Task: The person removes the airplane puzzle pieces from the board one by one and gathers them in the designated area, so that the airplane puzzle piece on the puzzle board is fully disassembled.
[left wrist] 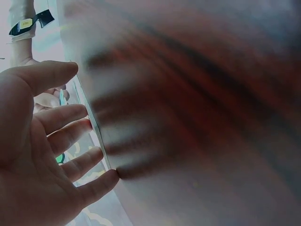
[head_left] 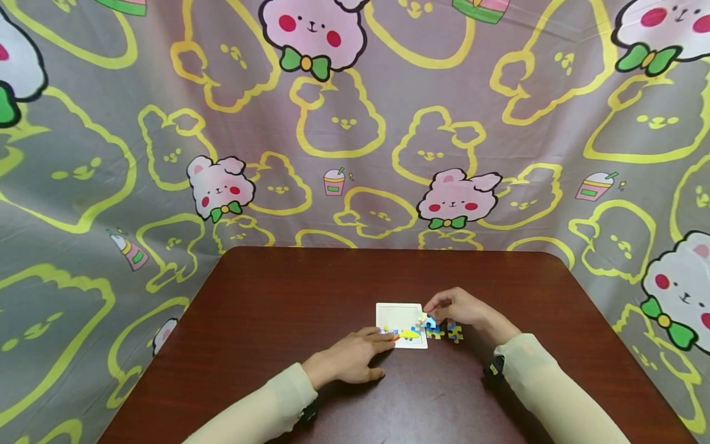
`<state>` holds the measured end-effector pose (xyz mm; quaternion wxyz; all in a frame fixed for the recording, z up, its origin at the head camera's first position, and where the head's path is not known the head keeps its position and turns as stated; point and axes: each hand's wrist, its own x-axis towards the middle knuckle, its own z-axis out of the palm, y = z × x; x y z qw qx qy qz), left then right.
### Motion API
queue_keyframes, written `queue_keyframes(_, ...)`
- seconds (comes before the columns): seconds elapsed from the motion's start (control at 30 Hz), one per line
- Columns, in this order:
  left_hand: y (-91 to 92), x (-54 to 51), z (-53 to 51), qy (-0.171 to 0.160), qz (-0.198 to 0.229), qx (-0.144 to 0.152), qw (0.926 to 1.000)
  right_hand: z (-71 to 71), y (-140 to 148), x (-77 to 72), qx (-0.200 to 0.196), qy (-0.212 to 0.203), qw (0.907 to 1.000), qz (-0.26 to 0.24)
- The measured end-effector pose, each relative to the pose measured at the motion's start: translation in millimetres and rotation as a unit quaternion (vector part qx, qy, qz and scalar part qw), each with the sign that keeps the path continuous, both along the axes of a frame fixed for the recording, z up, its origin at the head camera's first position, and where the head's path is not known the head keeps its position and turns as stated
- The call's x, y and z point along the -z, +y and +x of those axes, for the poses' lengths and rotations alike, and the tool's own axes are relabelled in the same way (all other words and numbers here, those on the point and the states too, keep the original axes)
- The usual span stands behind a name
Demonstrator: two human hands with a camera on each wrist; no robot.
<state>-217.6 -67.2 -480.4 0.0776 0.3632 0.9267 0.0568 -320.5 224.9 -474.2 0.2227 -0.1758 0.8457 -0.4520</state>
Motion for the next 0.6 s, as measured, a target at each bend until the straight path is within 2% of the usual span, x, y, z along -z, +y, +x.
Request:
queue_keyframes(0.3, -0.9, 1.0, -0.6, -0.004, -0.002, -0.001, 1.0, 2.0, 20, -5.3, 0.01, -0.015, 0.9998, 0.003)
queue_keyframes(0.6, -0.7, -0.8, 0.5, -0.003, -0.001, -0.004, 1.0, 2.1, 41, -7.2, 0.013, -0.013, 0.9998, 0.011)
